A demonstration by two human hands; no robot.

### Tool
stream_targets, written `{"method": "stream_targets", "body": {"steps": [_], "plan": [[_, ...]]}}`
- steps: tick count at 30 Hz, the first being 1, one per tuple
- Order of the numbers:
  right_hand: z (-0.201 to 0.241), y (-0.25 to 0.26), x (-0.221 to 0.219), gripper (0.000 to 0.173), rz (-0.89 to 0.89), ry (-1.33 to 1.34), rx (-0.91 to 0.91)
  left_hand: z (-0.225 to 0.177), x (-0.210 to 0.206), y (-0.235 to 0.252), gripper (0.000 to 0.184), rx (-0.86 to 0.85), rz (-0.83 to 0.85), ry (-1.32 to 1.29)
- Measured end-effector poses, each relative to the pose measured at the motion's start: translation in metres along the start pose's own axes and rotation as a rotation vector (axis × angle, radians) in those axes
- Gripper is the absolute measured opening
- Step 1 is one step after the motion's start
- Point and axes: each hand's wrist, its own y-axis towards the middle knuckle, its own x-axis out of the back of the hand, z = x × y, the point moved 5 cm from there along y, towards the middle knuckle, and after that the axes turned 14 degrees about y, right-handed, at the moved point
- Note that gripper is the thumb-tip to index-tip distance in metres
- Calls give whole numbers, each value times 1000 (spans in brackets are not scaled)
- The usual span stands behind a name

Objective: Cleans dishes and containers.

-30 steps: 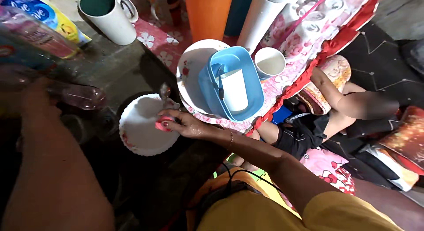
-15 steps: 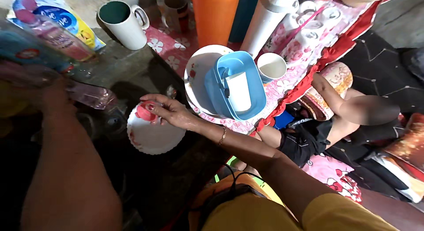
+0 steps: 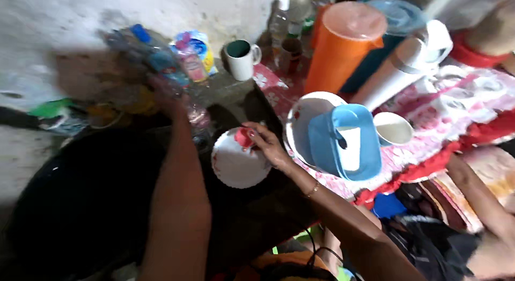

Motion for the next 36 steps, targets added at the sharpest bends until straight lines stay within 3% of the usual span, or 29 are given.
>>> {"method": "stream_targets", "body": {"steps": [3, 5, 9, 15, 19, 26, 36], "plan": [[-5, 2, 0, 35, -31, 26, -15, 33, -33, 37, 100, -53, -162, -197], [-5, 1, -2, 35, -38, 41, -22, 39, -38, 42, 101, -70, -177, -229], [-7, 1, -3, 33, -55, 66, -38, 28, -34, 35, 81, -101, -242, -145], [-12, 1, -1, 32, -81, 69, -71, 26, -34, 34, 82, -107, -243, -109], [-16, 3, -1, 34, -78, 60, -92, 33, -37, 31, 97, -46, -147, -166], [-17, 4, -3, 38, -62, 70, -74, 36, -41, 34, 97, -49, -167, -296], [-19, 0, 0, 35, -52, 104, -51, 37, -39, 30, 97, -17, -152, -261]]}}
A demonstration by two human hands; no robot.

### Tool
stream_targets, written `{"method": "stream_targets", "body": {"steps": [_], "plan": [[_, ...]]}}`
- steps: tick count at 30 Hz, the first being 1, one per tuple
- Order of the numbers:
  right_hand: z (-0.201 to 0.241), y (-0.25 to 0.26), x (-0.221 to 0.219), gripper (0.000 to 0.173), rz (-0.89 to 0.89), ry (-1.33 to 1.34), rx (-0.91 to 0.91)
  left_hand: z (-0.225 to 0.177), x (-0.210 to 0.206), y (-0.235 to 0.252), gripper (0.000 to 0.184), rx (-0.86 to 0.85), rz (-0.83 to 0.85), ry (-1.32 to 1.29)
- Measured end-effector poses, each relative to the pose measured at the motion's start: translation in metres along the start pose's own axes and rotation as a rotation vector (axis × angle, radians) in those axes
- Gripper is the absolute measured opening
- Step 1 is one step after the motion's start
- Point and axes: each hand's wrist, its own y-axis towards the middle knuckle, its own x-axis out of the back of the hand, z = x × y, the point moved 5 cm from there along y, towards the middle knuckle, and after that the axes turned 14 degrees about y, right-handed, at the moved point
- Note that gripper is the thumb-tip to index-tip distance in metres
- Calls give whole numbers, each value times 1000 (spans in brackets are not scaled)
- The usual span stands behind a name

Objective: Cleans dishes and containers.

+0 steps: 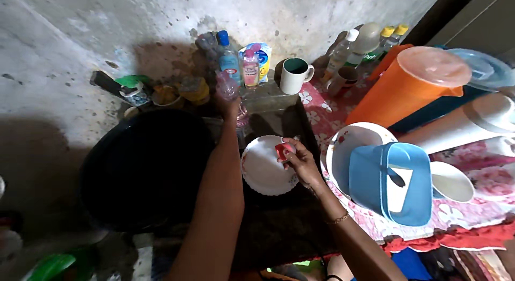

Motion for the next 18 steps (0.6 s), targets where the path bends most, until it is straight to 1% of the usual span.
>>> {"method": "stream_targets", "body": {"steps": [4, 6, 8, 10, 12, 14, 15, 16, 17, 18], "plan": [[1, -2, 1, 35, -4, -23, -17, -7, 6, -8, 96, 50, 19, -1], [3, -5, 0, 35, -4, -30, -30, -7, 5, -10, 91, 77, 50, 16], [14, -11, -6, 35, 15, -55, -29, -4, -1, -12, 87, 125, 97, -22], [41, -24, -20, 36, 93, -120, 17, 1, -9, -10, 87, 158, 110, -114], [77, -42, -37, 37, 221, -231, 149, 6, -13, -7, 90, 123, 94, -189], [114, -60, -58, 35, 381, -347, 307, 11, -9, -5, 90, 17, 65, -164], [132, -67, -69, 34, 447, -420, 342, 8, -8, -7, 88, -55, 97, -130], [149, -71, -82, 34, 507, -513, 349, -10, 1, -19, 85, -95, 183, -69], [163, -71, -97, 33, 565, -608, 342, -37, 15, -41, 80, -93, 290, -9], [171, -67, -112, 29, 602, -692, 350, -61, 29, -62, 74, -100, 339, 35]]}}
